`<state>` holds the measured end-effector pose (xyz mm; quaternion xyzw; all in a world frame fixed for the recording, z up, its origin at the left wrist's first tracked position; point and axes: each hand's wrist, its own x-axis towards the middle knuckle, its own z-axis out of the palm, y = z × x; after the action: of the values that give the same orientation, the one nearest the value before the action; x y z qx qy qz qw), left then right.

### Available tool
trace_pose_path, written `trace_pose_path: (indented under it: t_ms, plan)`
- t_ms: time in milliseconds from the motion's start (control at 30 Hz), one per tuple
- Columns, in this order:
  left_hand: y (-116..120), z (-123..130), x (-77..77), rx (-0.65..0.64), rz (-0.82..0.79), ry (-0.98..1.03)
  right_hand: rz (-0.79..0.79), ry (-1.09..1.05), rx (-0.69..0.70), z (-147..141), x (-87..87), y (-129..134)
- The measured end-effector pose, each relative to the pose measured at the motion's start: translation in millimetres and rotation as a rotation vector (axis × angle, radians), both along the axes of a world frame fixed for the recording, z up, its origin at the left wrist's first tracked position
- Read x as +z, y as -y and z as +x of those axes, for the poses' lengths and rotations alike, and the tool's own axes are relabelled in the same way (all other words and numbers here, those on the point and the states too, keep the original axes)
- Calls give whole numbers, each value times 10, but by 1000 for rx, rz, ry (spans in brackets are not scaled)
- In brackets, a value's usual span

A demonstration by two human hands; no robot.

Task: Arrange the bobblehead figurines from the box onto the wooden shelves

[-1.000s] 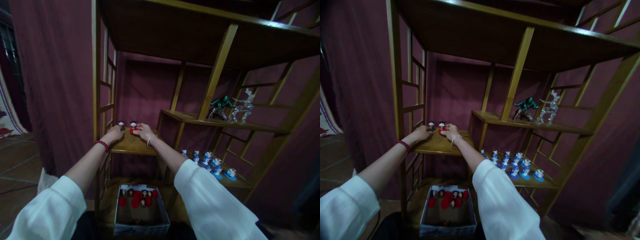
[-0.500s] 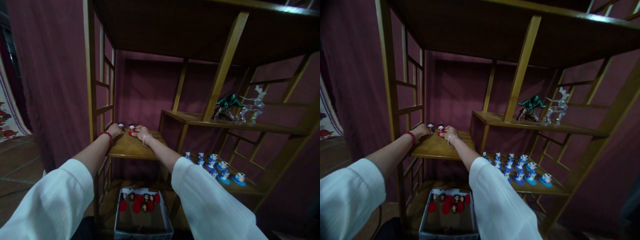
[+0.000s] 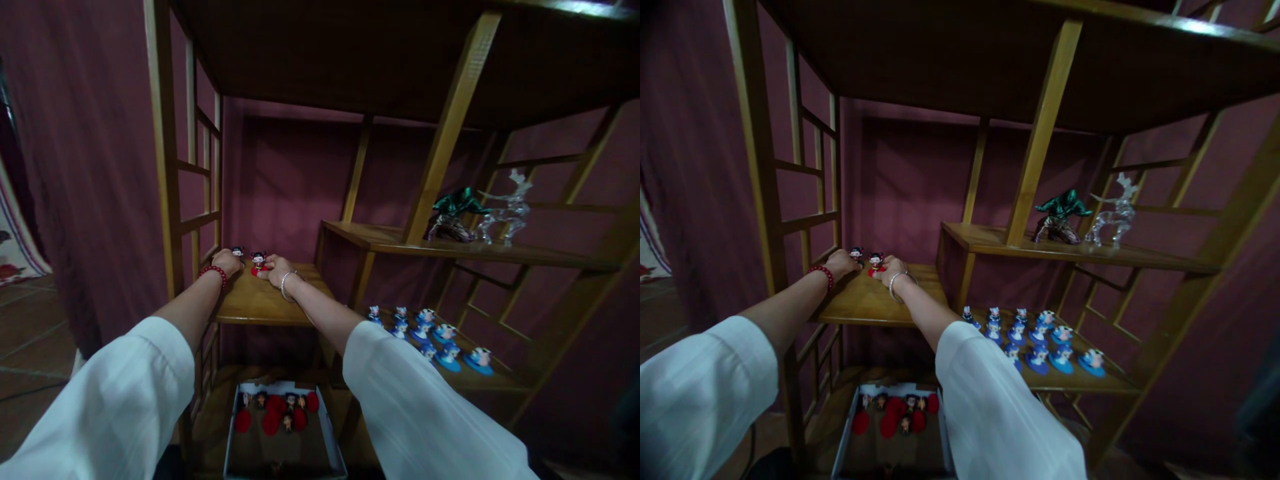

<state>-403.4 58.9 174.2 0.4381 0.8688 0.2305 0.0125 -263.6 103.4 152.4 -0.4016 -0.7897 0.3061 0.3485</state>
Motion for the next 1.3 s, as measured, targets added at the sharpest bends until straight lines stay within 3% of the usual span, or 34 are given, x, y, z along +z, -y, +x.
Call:
trace_pose_path:
  t_ms: [233,467,667,867,1300]
  plan:
    - [52,11,30,-57,-50,-43,25,25,-23,-20,0,-30]
    - [334,152,74,-101,-16,-40,24,-2,-33,-6,-9,-56]
    - [487,189,29,-92,43,7,-20,-50,38,17,-52,-98]
    - [521,177,-40,-114,83,56,-16,-152,138,58,-110,-91]
    - [505,163,-45,-108,138,104,33,-58,161,75,-109,-80]
